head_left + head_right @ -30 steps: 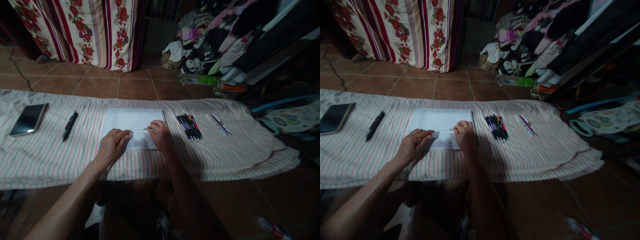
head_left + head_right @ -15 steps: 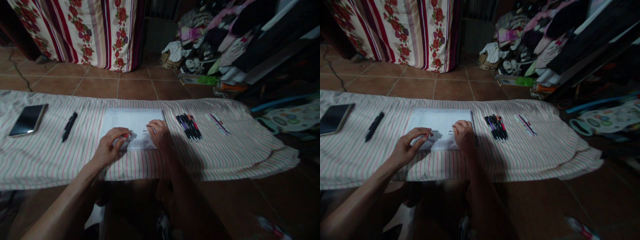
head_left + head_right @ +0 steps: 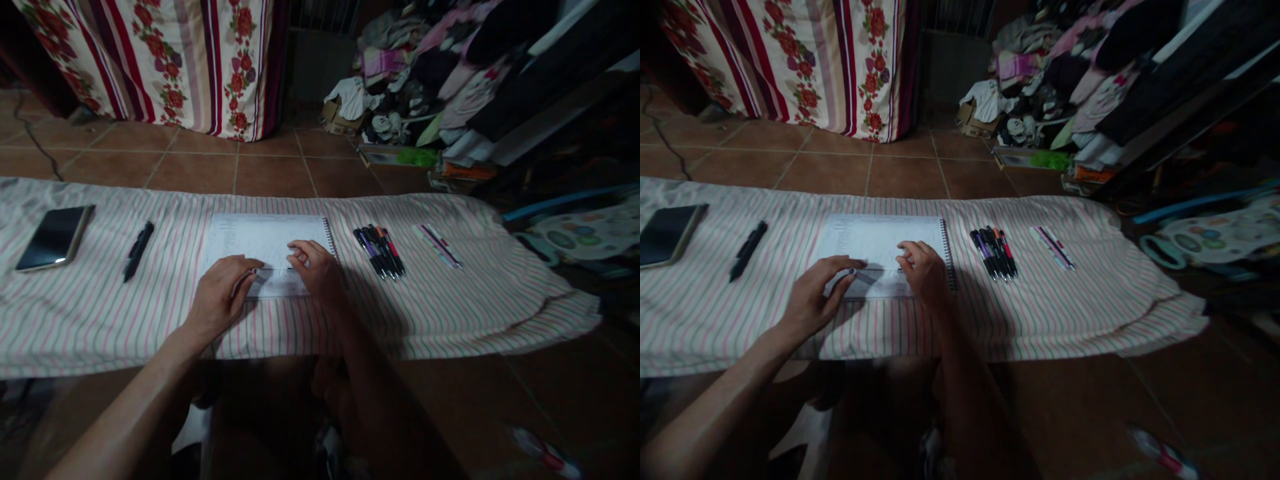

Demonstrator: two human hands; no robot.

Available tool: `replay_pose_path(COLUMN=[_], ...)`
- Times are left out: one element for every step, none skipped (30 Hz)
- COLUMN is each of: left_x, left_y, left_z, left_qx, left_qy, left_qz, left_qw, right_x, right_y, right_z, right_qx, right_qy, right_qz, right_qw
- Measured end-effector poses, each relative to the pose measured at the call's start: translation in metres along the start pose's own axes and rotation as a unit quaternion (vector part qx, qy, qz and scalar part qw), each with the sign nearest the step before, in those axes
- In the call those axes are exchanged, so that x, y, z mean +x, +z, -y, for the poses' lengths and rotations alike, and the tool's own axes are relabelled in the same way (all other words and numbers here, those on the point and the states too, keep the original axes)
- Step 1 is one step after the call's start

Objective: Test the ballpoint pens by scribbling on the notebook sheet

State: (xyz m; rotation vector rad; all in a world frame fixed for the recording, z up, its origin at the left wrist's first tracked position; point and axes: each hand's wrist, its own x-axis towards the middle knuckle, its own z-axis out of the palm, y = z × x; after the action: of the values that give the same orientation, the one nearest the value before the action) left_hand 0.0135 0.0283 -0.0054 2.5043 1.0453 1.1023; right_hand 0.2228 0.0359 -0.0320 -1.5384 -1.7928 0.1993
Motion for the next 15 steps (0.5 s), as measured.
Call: replay_pose_path(left_x=[-0.001, -0.001, -0.001, -0.001, -0.001, -0.001, 0.0, 0.0, 0.0, 0.0, 0.0, -0.001, -0.001, -0.002, -0.002], left_y=[0.002, 0.003, 0.004, 0.005, 0.006, 0.007, 0.007, 0.009, 0.01, 0.012, 0.015, 0.018, 0.021, 0.024, 0.026], left_z=[0.001, 0.002, 0.002, 0.002, 0.002, 0.002, 0.002, 0.002, 0.003, 0.003, 0.003, 0.004, 0.005, 0.005, 0.005], left_qx=[0.015, 0.027, 0.037, 0.043, 0.046, 0.046, 0.045, 0.045, 0.046, 0.049, 0.052, 0.056, 0.06, 0.063, 0.067], left_qy=[0.017, 0.028, 0.036, 0.041, 0.046, 0.05, 0.053, 0.057, 0.062, 0.066, 0.069, 0.069, 0.065, 0.06, 0.053], left_qz=[0.015, 0.023, 0.027, 0.029, 0.031, 0.034, 0.039, 0.048, 0.063, 0.08, 0.099, 0.116, 0.131, 0.142, 0.148], left_qw=[1.0, 0.999, 0.998, 0.998, 0.997, 0.997, 0.997, 0.996, 0.995, 0.993, 0.991, 0.989, 0.987, 0.986, 0.985], right_x=[0.0, 0.0, 0.0, 0.0, 0.0, 0.0, -0.002, -0.003, -0.005, -0.008, -0.01, -0.013, -0.015, -0.017, -0.019], right_y=[-0.001, -0.002, -0.003, -0.004, -0.006, -0.007, -0.009, -0.01, -0.012, -0.013, -0.014, -0.014, -0.015, -0.015, -0.015], right_z=[0.001, 0.001, 0.001, 0.001, 0.002, 0.002, 0.002, 0.003, 0.003, 0.003, 0.003, 0.002, 0.001, 0.0, -0.001], right_qx=[0.01, 0.017, 0.021, 0.022, 0.023, 0.026, 0.03, 0.033, 0.033, 0.029, 0.022, 0.014, 0.005, 0.0, -0.001], right_qy=[0.007, 0.012, 0.016, 0.019, 0.021, 0.023, 0.023, 0.022, 0.019, 0.014, 0.009, 0.004, 0.0, -0.001, -0.003], right_qz=[0.003, 0.001, -0.005, -0.014, -0.018, -0.015, 0.001, 0.028, 0.062, 0.096, 0.126, 0.148, 0.161, 0.167, 0.169], right_qw=[1.0, 1.0, 1.0, 0.999, 0.999, 0.999, 0.999, 0.999, 0.997, 0.995, 0.992, 0.989, 0.987, 0.986, 0.986])
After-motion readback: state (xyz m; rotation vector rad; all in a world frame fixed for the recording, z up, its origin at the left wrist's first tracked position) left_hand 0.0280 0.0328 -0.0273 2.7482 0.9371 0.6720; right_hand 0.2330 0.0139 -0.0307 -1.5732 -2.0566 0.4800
